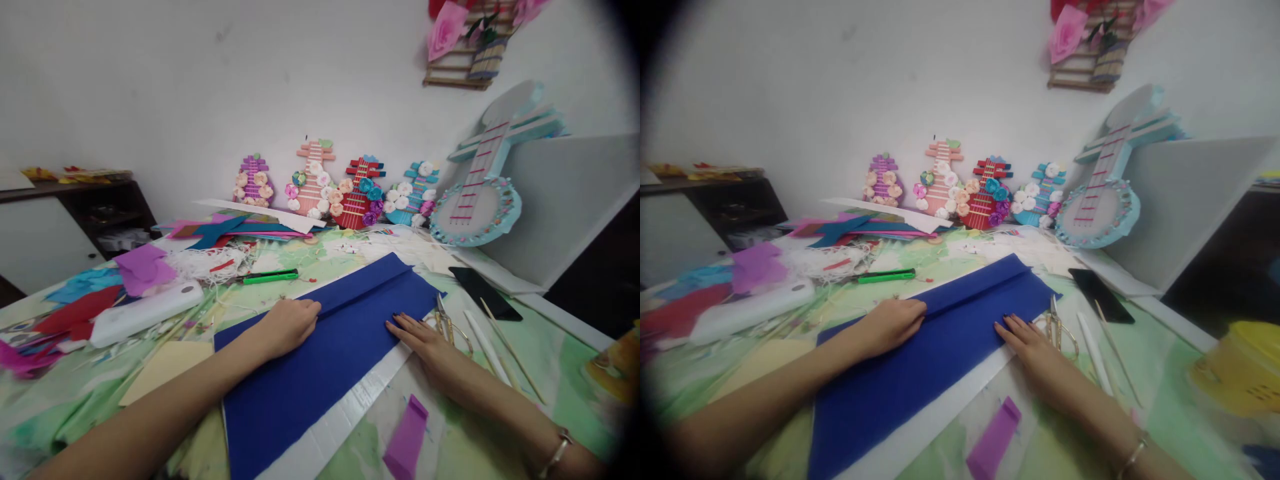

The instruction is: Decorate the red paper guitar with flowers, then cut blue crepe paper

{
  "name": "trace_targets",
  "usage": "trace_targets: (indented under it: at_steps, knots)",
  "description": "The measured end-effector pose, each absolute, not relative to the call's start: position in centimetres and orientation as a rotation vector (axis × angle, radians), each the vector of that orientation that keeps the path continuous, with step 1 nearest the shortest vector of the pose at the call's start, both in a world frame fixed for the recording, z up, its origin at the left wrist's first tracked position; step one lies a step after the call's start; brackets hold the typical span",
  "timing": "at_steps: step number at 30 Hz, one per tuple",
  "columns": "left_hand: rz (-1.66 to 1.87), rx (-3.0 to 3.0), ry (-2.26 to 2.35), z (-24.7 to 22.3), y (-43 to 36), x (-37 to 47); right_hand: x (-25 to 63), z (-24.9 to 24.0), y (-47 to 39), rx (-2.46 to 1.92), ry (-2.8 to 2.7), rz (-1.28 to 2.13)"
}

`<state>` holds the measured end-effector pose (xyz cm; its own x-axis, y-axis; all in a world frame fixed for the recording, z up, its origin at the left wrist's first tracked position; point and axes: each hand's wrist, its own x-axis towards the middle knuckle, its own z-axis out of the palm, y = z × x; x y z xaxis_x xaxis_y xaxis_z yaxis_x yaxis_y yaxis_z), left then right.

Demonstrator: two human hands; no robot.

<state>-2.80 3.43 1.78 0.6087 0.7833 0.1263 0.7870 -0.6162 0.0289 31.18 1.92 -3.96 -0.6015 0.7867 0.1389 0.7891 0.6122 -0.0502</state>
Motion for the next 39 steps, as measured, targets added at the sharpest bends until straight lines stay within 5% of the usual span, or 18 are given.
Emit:
trace_targets:
  at_steps: [18,39]
  knots:
    - [-0.156,-2.694,-1.62,2.9,14.0,-10.7,31.2,-3.2,2.3,-1.386,-2.694,0.055]
    - [-0.13,-2.699,-1.561,1.2,16.1,-12.3,30.4,-2.2,1.0,-1.477,-2.727,-0.185]
